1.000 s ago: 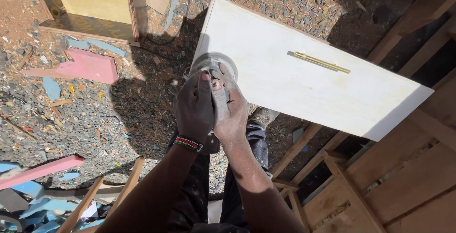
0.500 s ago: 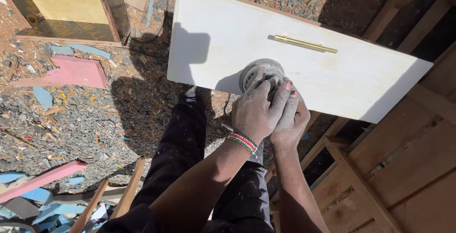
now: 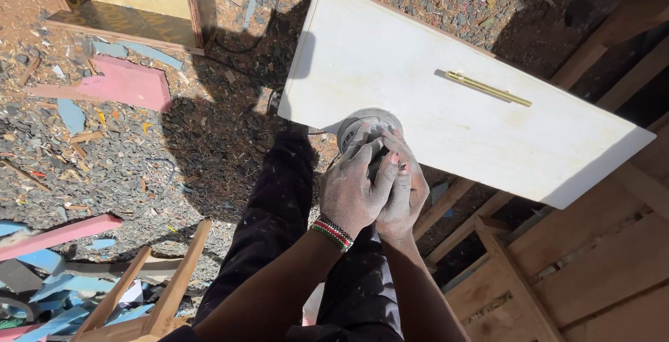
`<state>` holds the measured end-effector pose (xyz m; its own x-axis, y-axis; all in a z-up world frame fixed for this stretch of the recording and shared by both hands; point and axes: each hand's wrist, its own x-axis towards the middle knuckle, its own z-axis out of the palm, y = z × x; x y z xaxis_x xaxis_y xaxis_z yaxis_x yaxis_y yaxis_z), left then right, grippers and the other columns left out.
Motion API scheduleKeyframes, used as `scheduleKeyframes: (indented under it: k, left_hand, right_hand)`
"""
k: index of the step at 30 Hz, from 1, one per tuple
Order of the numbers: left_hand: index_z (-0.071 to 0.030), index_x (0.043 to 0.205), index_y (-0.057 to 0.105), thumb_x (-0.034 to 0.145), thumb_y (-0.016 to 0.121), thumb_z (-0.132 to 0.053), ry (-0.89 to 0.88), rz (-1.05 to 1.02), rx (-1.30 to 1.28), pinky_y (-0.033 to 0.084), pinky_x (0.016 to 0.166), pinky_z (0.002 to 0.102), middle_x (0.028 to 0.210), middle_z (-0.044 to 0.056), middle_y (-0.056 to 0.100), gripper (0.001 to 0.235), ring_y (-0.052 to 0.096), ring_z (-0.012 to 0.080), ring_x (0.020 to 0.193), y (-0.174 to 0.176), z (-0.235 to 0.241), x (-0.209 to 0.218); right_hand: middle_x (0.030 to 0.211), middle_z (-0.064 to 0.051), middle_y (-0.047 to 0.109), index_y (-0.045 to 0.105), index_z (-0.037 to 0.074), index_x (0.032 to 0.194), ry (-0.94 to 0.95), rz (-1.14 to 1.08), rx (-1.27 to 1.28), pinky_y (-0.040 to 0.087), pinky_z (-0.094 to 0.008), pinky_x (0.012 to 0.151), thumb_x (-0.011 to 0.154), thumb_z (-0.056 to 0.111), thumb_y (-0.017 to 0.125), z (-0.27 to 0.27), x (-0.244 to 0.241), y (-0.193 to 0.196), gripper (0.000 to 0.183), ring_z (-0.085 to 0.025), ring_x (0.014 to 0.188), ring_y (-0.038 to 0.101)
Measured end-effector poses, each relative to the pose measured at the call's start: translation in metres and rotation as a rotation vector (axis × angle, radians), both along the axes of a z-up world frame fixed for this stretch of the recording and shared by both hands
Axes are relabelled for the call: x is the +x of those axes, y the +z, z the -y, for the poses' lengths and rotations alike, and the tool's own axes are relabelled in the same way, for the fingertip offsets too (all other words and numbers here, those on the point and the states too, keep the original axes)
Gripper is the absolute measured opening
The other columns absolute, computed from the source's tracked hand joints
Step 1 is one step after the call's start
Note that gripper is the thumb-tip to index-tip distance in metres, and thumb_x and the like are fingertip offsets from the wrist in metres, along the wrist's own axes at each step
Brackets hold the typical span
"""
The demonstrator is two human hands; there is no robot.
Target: The person uses an orbital sander to smooth the surface of a white drawer front, moving the tool across the face and around the handle. They then reposition the drawer and sand the edges of a wooden drawer box.
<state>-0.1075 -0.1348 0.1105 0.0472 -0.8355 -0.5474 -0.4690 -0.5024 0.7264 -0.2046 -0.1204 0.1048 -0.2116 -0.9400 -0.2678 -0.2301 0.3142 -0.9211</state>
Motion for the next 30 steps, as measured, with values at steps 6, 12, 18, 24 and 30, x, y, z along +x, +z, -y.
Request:
scheduleKeyframes:
  k: [6,12,18,24,30]
  left_hand:
    - [-0.016,0.139,0.084,0.119,0.062,-0.055,0.205,0.016,0.008,0.064,0.105,0.07,0.155,0.021,0.08,0.05,0.076,0.0536,0.137,-0.012,0.003,0.054]
    - [-0.022,0.14,0.086,0.115,0.06,-0.061,0.349,0.068,0.217,0.058,0.118,0.069,0.165,0.014,0.077,0.053,0.07,0.0483,0.149,0.009,0.052,0.085]
    - [-0.019,0.133,0.09,0.117,0.066,-0.059,0.318,0.031,0.047,0.059,0.117,0.072,0.156,0.023,0.08,0.049,0.069,0.055,0.147,0.003,0.07,0.093]
    - [-0.008,0.123,0.091,0.117,0.071,-0.054,0.319,-0.036,-0.076,0.055,0.12,0.076,0.145,0.033,0.082,0.051,0.067,0.0589,0.148,0.004,0.092,0.08]
    - [-0.009,0.103,0.092,0.12,0.066,-0.054,0.331,-0.076,-0.156,0.055,0.118,0.078,0.118,0.032,0.088,0.055,0.065,0.0603,0.147,0.005,0.117,0.059]
  right_hand:
    - [0.147,-0.031,0.081,0.082,-0.003,0.141,0.089,0.071,-0.033,0.041,-0.071,0.139,0.127,0.027,0.053,0.018,0.049,-0.008,0.043,-0.052,0.158,0.064]
    - [0.146,-0.031,0.081,0.083,-0.002,0.14,0.075,0.162,-0.033,0.041,-0.071,0.139,0.125,0.025,0.057,0.044,0.085,-0.017,0.04,-0.049,0.155,0.068]
    - [0.147,-0.03,0.081,0.081,-0.002,0.144,-0.02,0.162,-0.095,0.035,-0.069,0.143,0.129,0.03,0.052,0.052,0.101,-0.024,0.045,-0.047,0.157,0.066]
    - [0.147,-0.03,0.081,0.08,-0.003,0.145,-0.076,0.18,-0.133,0.033,-0.07,0.144,0.129,0.03,0.053,0.065,0.086,-0.04,0.046,-0.045,0.155,0.067]
    - [0.137,-0.025,0.084,0.079,-0.001,0.146,-0.115,0.247,-0.16,0.043,-0.066,0.14,0.13,0.025,0.057,0.103,0.083,-0.028,0.038,-0.034,0.142,0.075]
